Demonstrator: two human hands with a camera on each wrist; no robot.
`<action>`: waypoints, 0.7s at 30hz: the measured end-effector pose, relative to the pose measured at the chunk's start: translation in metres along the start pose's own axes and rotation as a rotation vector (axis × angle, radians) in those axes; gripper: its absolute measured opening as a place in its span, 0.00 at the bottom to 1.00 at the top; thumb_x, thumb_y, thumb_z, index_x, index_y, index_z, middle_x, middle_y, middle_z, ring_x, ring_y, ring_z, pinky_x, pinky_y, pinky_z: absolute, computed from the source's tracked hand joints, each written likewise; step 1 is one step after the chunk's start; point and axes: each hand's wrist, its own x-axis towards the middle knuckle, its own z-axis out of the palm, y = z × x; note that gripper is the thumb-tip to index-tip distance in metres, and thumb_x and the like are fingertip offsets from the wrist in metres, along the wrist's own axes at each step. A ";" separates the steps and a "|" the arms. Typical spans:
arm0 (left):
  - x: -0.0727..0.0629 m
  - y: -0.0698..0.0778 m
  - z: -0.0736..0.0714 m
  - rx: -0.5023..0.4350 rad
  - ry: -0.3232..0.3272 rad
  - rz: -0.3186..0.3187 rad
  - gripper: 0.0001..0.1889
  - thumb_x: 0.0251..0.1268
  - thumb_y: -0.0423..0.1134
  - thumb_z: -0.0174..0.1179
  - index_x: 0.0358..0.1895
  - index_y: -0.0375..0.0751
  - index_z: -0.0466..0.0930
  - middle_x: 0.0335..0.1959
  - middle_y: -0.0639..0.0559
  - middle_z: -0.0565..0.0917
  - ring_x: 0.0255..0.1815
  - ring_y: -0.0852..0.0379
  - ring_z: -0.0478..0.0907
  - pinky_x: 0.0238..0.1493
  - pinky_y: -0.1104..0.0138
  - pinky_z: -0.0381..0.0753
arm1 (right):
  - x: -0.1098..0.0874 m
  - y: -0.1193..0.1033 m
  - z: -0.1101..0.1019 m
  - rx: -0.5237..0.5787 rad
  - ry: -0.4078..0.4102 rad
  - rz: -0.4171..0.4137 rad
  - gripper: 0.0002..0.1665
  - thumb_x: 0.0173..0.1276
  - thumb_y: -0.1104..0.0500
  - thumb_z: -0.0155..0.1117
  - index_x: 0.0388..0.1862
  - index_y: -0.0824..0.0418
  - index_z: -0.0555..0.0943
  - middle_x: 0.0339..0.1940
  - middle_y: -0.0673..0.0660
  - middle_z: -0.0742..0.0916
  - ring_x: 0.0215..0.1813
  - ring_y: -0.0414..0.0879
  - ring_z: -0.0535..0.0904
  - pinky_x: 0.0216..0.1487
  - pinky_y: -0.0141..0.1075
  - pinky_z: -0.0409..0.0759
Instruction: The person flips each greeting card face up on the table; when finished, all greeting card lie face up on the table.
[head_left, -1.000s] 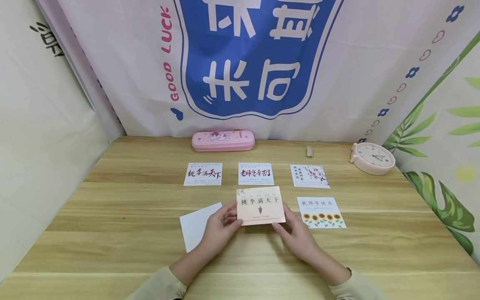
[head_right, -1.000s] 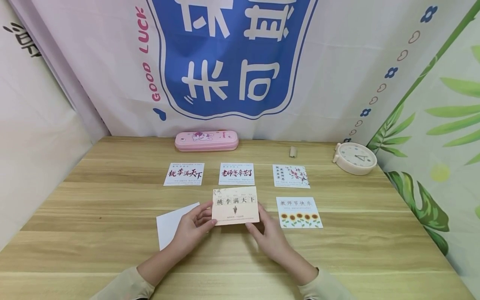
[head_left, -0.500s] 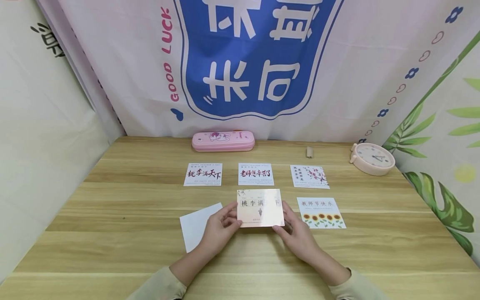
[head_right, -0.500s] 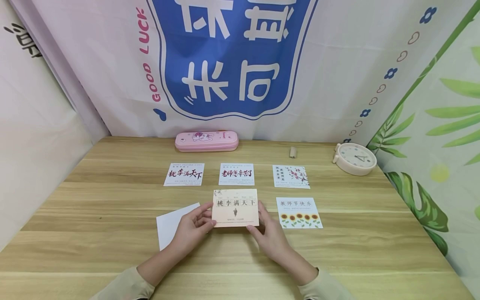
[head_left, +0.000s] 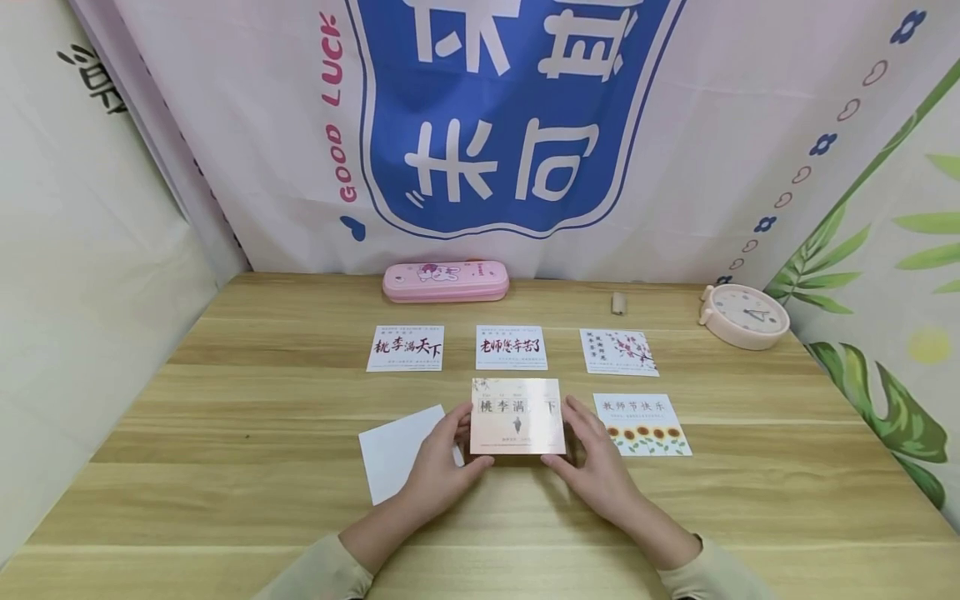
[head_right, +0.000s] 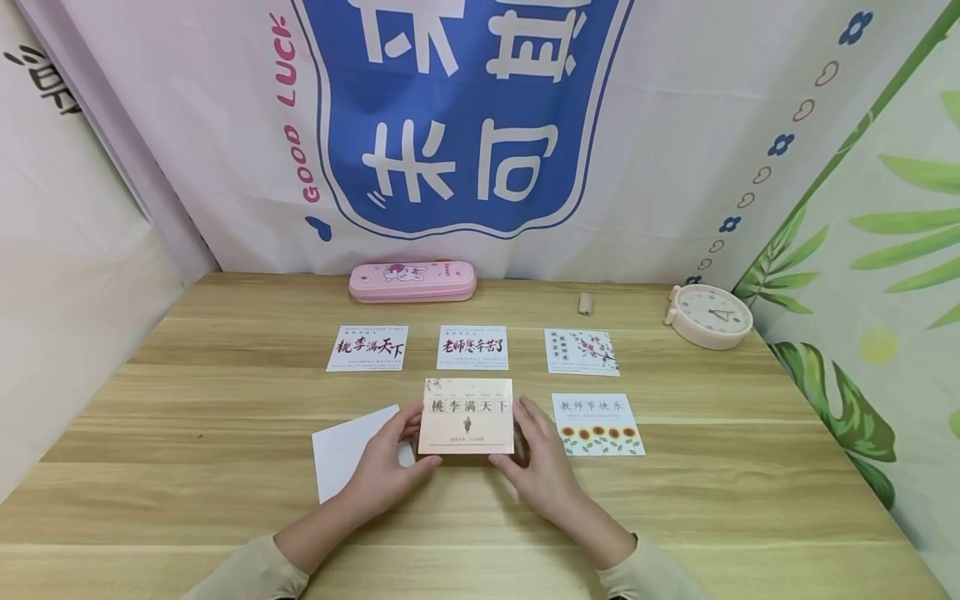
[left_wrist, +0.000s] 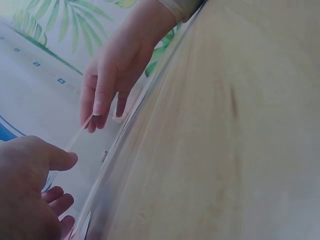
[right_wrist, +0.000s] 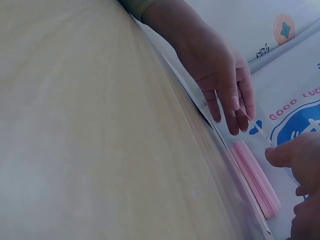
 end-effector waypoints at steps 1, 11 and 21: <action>0.000 0.000 0.000 0.018 0.009 0.005 0.37 0.42 0.33 0.66 0.58 0.29 0.58 0.46 0.44 0.73 0.46 0.52 0.71 0.49 0.60 0.68 | 0.000 0.000 0.000 -0.003 0.003 -0.004 0.43 0.46 0.59 0.69 0.60 0.68 0.62 0.62 0.66 0.62 0.62 0.60 0.55 0.57 0.53 0.54; 0.000 -0.001 0.001 0.067 0.074 0.056 0.32 0.40 0.35 0.68 0.52 0.31 0.66 0.55 0.42 0.67 0.58 0.46 0.60 0.56 0.51 0.55 | 0.000 0.000 -0.001 -0.025 0.016 0.012 0.42 0.45 0.53 0.70 0.57 0.69 0.66 0.64 0.66 0.58 0.64 0.61 0.48 0.57 0.57 0.48; -0.001 -0.002 0.001 0.239 0.086 0.025 0.28 0.36 0.43 0.69 0.45 0.34 0.73 0.60 0.37 0.60 0.63 0.40 0.43 0.54 0.40 0.36 | 0.001 0.004 0.000 -0.113 -0.017 0.033 0.42 0.44 0.49 0.69 0.55 0.69 0.69 0.64 0.67 0.58 0.64 0.62 0.47 0.57 0.59 0.42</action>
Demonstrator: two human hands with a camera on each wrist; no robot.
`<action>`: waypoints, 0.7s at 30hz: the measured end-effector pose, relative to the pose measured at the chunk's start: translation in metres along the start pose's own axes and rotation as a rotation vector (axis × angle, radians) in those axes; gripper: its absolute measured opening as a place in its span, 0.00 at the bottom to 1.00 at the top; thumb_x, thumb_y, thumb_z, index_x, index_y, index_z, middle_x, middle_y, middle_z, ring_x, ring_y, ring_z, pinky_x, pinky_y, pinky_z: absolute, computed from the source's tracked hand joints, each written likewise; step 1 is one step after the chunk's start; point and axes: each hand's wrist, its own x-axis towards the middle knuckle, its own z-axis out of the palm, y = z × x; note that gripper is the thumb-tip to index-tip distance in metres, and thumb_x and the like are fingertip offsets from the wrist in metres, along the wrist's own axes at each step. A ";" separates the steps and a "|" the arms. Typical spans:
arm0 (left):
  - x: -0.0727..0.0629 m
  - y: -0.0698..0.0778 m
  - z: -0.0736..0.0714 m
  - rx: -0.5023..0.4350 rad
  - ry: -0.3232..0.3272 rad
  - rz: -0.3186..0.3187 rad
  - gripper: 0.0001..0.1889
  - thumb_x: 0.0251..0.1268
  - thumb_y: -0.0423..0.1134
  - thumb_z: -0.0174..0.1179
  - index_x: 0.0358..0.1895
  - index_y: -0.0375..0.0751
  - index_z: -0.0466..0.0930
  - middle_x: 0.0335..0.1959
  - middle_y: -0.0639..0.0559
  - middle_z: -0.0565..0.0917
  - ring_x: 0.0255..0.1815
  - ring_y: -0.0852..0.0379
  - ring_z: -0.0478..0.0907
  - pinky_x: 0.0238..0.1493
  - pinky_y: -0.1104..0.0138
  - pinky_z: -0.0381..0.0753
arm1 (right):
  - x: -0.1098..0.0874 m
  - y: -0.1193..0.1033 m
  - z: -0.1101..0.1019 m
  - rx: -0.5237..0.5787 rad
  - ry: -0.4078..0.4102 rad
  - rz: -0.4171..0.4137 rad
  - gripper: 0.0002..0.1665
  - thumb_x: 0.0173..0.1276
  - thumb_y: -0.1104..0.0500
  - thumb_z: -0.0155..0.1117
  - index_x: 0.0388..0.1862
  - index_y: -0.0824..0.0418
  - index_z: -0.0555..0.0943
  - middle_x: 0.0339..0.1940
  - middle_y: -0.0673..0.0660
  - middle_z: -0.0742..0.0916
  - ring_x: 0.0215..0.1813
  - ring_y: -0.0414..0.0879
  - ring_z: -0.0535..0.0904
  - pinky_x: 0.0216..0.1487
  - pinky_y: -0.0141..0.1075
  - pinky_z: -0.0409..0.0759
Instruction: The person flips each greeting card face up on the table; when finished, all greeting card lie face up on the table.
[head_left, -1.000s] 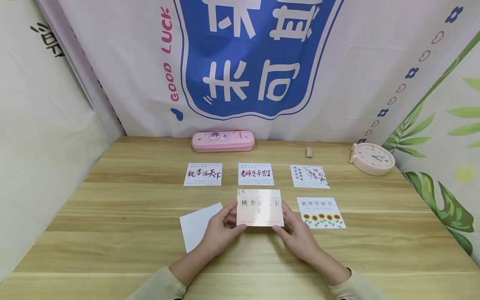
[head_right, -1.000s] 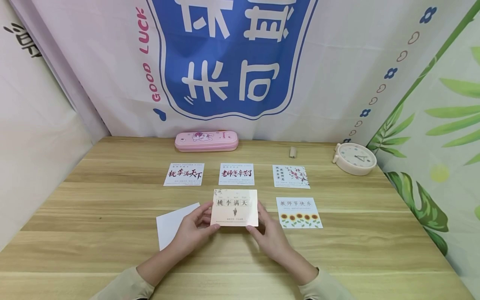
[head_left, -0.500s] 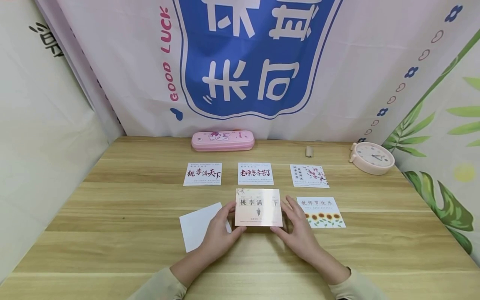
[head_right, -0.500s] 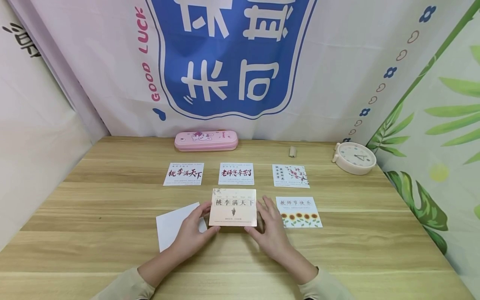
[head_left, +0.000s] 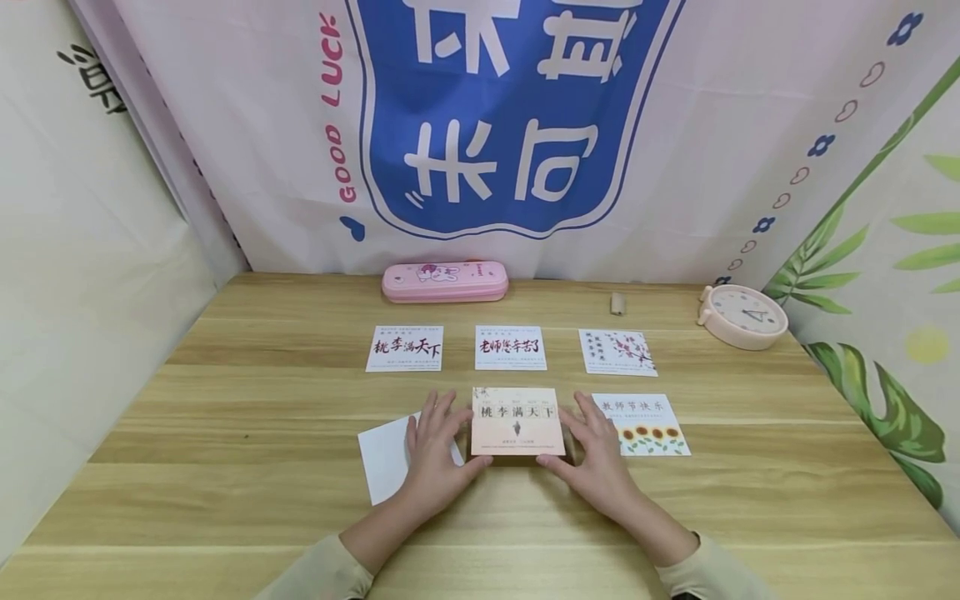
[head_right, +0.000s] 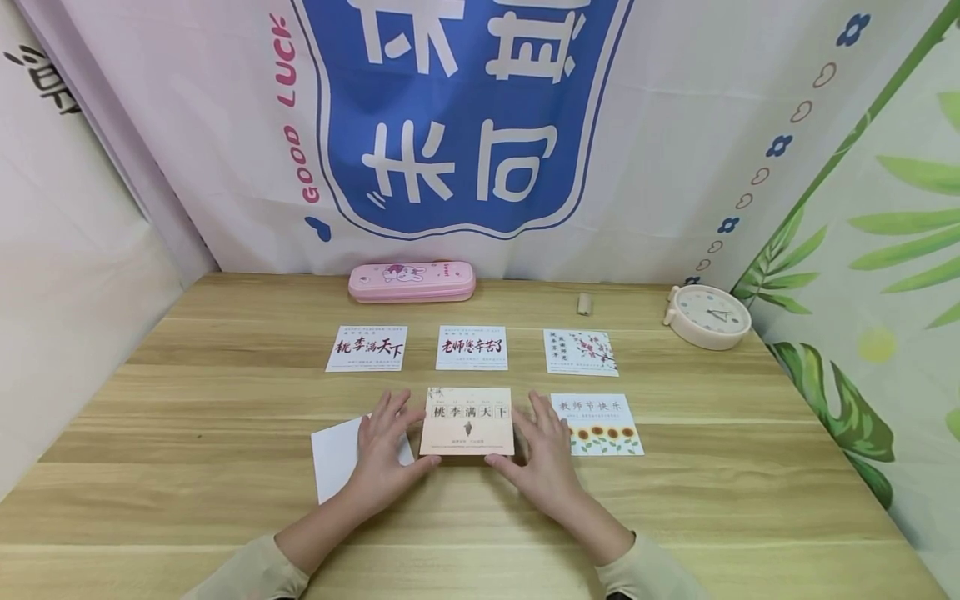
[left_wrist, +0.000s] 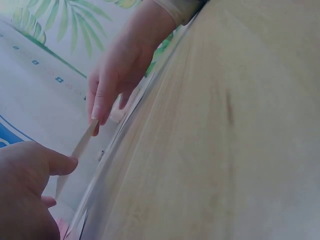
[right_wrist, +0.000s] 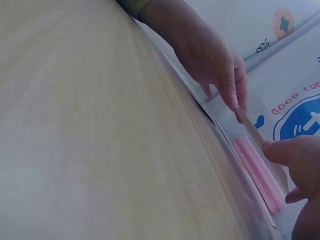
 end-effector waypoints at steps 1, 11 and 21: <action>0.000 0.000 0.000 0.011 -0.013 -0.012 0.28 0.36 0.43 0.69 0.45 0.34 0.73 0.60 0.37 0.59 0.63 0.39 0.43 0.54 0.40 0.35 | 0.000 0.001 0.001 -0.013 -0.010 0.000 0.42 0.44 0.48 0.69 0.55 0.69 0.69 0.64 0.67 0.58 0.64 0.62 0.47 0.57 0.59 0.41; 0.001 -0.001 0.002 0.078 -0.119 -0.108 0.30 0.35 0.43 0.67 0.47 0.32 0.73 0.59 0.33 0.60 0.63 0.37 0.43 0.53 0.39 0.31 | 0.000 0.006 0.004 -0.110 -0.067 0.000 0.39 0.45 0.46 0.68 0.53 0.68 0.71 0.63 0.68 0.60 0.64 0.61 0.48 0.56 0.60 0.38; 0.001 -0.004 0.005 0.120 -0.134 -0.111 0.27 0.35 0.43 0.67 0.45 0.35 0.74 0.58 0.34 0.62 0.62 0.37 0.46 0.52 0.39 0.29 | 0.000 0.008 0.005 -0.141 -0.083 0.011 0.38 0.46 0.46 0.67 0.52 0.68 0.72 0.62 0.68 0.60 0.64 0.61 0.48 0.56 0.61 0.38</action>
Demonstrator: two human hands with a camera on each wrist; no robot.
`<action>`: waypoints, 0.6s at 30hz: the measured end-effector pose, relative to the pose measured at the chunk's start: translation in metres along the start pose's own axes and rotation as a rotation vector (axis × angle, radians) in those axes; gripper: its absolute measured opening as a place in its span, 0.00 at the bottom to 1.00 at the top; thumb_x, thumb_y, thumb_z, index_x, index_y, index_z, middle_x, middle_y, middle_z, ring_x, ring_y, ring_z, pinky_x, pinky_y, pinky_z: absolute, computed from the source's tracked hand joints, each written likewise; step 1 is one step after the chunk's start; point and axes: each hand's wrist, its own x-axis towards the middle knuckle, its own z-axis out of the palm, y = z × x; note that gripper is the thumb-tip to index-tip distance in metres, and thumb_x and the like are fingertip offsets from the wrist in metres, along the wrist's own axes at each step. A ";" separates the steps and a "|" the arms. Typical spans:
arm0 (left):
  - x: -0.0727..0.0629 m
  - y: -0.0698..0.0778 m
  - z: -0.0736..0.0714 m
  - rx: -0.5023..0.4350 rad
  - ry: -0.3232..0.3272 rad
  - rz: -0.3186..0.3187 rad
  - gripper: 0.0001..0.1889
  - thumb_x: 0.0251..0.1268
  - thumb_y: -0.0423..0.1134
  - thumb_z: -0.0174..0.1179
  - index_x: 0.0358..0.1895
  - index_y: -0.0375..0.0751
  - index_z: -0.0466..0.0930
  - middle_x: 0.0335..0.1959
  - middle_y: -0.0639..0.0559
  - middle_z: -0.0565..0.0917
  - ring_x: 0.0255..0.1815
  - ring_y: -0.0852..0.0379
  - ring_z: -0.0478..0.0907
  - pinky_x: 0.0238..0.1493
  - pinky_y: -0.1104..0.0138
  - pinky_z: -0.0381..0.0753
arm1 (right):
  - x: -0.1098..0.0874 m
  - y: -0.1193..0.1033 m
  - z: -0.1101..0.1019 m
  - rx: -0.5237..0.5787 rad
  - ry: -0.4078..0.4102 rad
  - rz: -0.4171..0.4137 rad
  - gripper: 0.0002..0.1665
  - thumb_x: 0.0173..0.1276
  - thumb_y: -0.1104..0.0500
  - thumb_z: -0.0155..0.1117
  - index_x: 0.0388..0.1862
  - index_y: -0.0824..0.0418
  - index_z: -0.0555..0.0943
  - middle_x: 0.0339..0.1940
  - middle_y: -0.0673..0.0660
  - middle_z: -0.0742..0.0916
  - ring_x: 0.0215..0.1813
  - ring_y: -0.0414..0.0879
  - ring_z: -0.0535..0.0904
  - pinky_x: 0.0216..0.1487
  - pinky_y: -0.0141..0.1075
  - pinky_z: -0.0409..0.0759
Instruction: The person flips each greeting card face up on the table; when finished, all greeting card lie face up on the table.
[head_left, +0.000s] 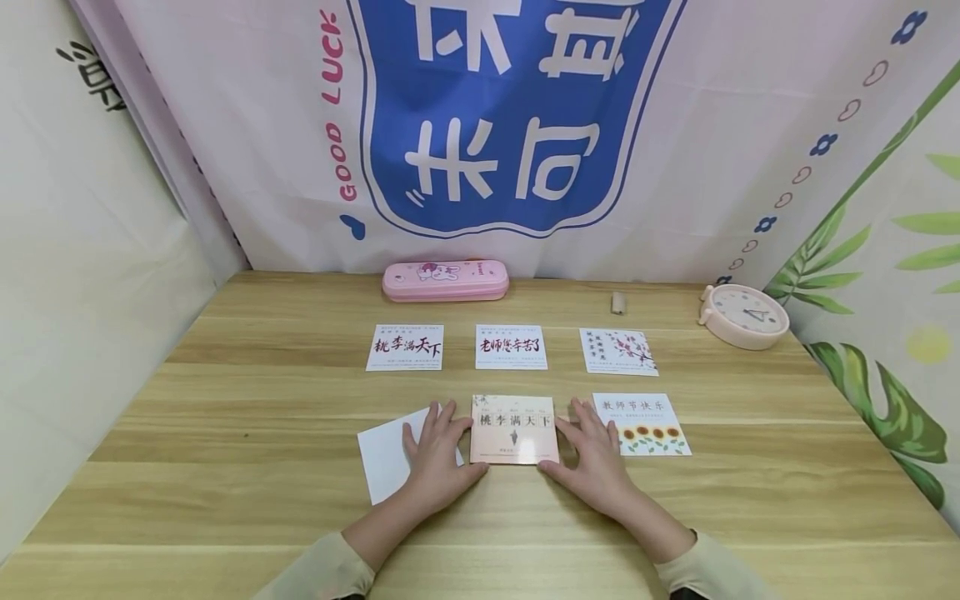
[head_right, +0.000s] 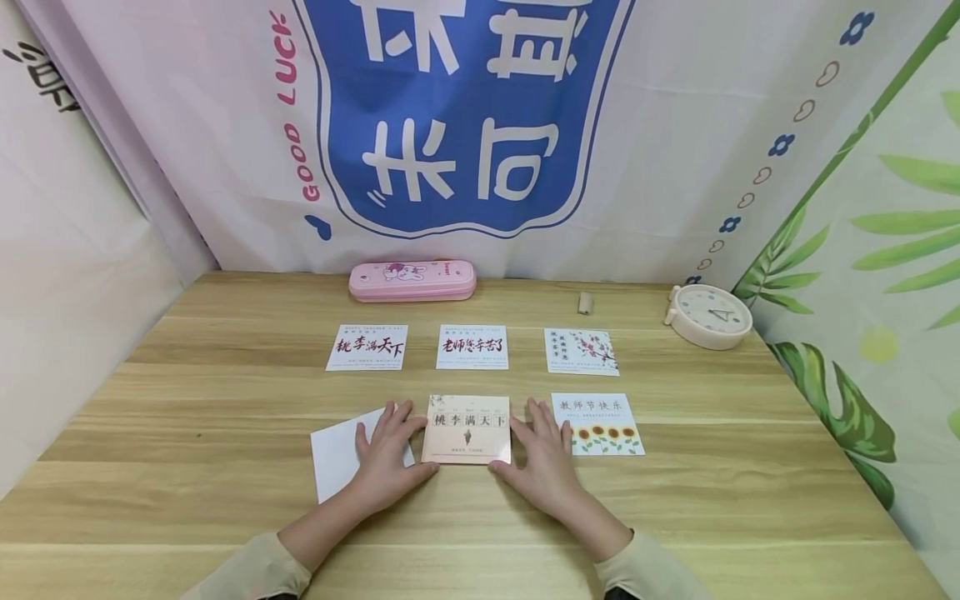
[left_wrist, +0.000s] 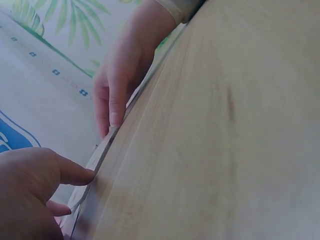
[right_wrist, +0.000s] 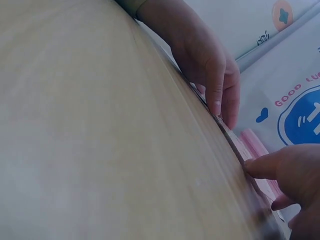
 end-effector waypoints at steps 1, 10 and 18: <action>0.000 0.000 0.000 0.005 -0.001 -0.001 0.27 0.36 0.43 0.67 0.45 0.35 0.74 0.58 0.34 0.62 0.62 0.38 0.46 0.52 0.39 0.29 | 0.000 0.000 0.000 -0.004 -0.004 0.003 0.38 0.46 0.46 0.67 0.52 0.68 0.72 0.62 0.68 0.60 0.64 0.60 0.48 0.56 0.61 0.38; 0.001 0.003 -0.002 0.046 0.000 0.002 0.26 0.38 0.43 0.66 0.45 0.35 0.75 0.58 0.35 0.63 0.62 0.38 0.48 0.51 0.38 0.32 | 0.000 0.000 0.000 -0.030 -0.017 0.001 0.37 0.47 0.48 0.66 0.52 0.68 0.72 0.62 0.69 0.61 0.64 0.61 0.49 0.55 0.61 0.39; -0.001 0.001 -0.002 0.073 0.005 0.016 0.24 0.42 0.44 0.64 0.46 0.36 0.76 0.58 0.36 0.63 0.62 0.38 0.50 0.52 0.38 0.34 | 0.000 0.000 0.001 -0.052 -0.029 0.001 0.37 0.49 0.48 0.65 0.53 0.69 0.70 0.62 0.69 0.61 0.64 0.61 0.49 0.56 0.61 0.39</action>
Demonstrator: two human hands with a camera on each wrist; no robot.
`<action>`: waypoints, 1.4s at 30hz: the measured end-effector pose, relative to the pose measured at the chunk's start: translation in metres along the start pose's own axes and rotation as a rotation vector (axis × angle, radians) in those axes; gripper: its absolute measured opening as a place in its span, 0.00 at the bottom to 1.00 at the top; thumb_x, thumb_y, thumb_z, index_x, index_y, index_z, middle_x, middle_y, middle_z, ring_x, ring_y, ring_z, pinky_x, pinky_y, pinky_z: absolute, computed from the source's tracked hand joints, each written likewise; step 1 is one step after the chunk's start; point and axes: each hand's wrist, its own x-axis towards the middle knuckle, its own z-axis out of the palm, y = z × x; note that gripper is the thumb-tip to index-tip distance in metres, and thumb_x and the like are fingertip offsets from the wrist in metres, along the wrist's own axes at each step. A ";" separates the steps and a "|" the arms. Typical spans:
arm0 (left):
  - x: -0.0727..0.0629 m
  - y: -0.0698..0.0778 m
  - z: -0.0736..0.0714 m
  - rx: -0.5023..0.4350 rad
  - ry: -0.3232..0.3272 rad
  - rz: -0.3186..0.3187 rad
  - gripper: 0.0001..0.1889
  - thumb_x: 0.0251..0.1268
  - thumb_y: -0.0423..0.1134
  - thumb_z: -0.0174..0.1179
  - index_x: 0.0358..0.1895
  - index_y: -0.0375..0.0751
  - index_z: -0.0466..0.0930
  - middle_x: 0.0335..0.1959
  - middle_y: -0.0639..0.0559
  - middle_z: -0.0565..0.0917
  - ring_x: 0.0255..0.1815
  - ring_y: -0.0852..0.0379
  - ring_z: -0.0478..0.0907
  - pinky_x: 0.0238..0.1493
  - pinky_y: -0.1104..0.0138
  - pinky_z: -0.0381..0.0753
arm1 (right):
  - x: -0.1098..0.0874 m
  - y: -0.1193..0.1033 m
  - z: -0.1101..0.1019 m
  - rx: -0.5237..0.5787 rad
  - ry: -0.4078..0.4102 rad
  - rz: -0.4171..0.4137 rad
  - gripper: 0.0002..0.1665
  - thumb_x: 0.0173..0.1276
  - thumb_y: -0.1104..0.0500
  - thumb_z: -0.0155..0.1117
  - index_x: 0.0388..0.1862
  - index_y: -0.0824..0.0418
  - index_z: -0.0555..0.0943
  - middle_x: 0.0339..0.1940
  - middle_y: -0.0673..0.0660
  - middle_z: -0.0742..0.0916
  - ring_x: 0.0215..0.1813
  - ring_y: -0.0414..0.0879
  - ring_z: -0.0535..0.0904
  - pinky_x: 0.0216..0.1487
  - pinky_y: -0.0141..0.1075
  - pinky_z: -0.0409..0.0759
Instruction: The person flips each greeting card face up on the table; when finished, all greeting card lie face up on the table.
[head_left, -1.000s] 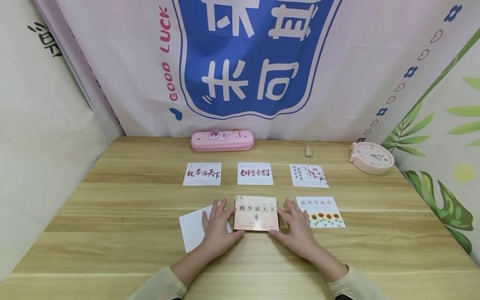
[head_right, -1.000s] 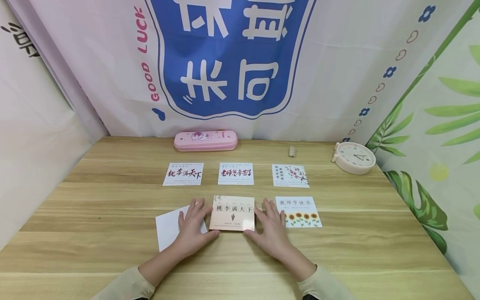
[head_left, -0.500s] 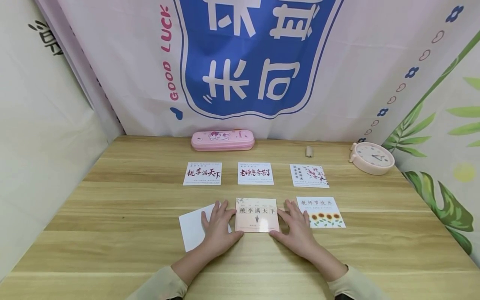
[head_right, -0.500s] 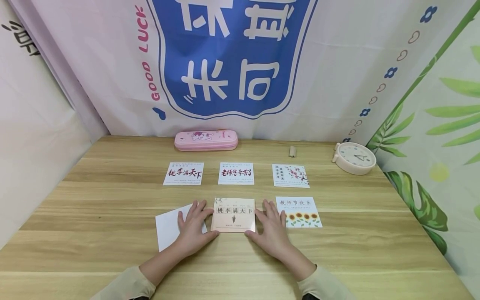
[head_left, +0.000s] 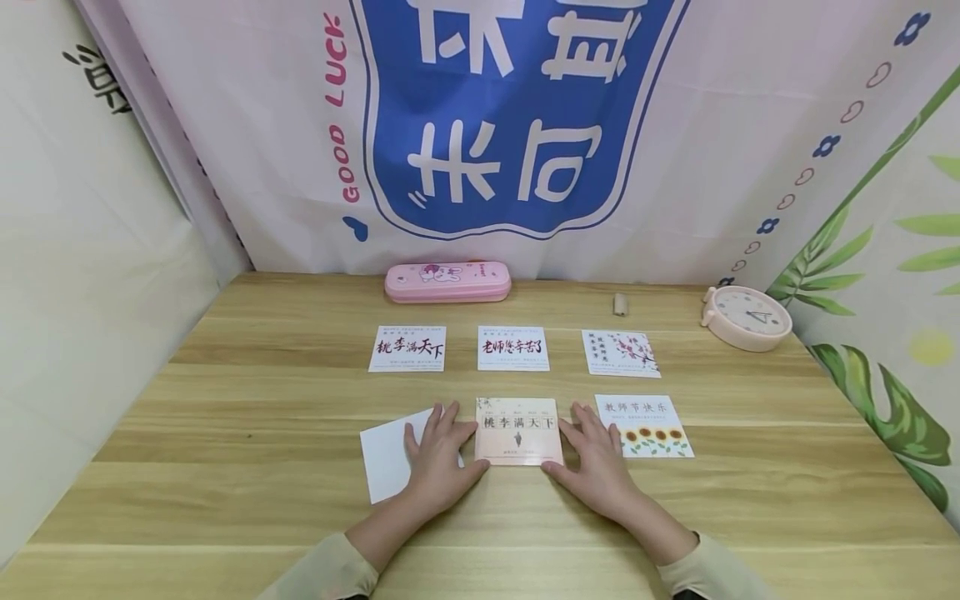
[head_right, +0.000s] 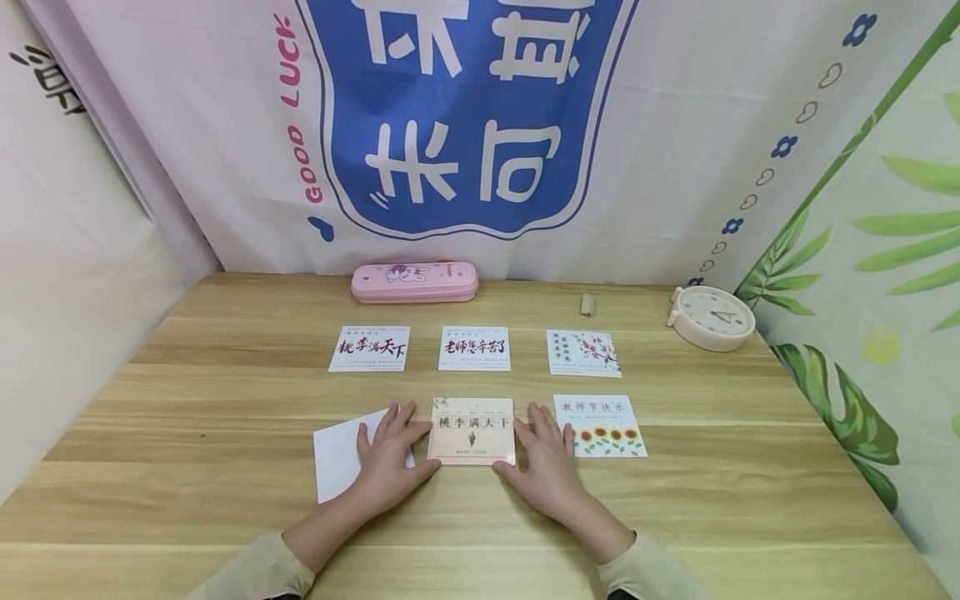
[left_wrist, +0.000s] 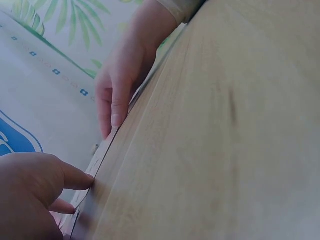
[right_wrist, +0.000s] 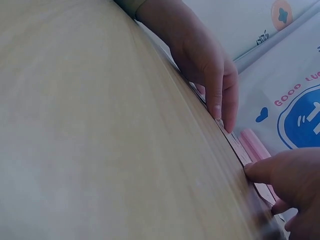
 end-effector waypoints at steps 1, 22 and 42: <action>0.000 0.000 0.000 0.003 0.002 0.000 0.24 0.42 0.44 0.64 0.46 0.37 0.76 0.58 0.36 0.63 0.62 0.38 0.49 0.52 0.38 0.34 | 0.000 0.000 0.000 0.000 0.000 0.000 0.37 0.49 0.48 0.65 0.53 0.70 0.70 0.62 0.69 0.61 0.64 0.61 0.49 0.56 0.61 0.39; 0.001 -0.001 0.001 0.082 0.030 0.002 0.23 0.43 0.49 0.63 0.45 0.42 0.78 0.57 0.40 0.65 0.61 0.41 0.52 0.52 0.39 0.38 | 0.002 0.001 0.001 -0.056 0.023 -0.016 0.33 0.51 0.49 0.64 0.53 0.67 0.71 0.61 0.69 0.63 0.63 0.60 0.51 0.55 0.62 0.41; 0.002 -0.002 0.004 0.125 0.089 0.023 0.19 0.45 0.48 0.62 0.42 0.45 0.80 0.55 0.41 0.68 0.59 0.41 0.56 0.52 0.38 0.43 | 0.005 0.000 -0.002 -0.069 0.032 0.002 0.30 0.51 0.50 0.64 0.50 0.67 0.73 0.59 0.68 0.65 0.62 0.61 0.53 0.55 0.61 0.41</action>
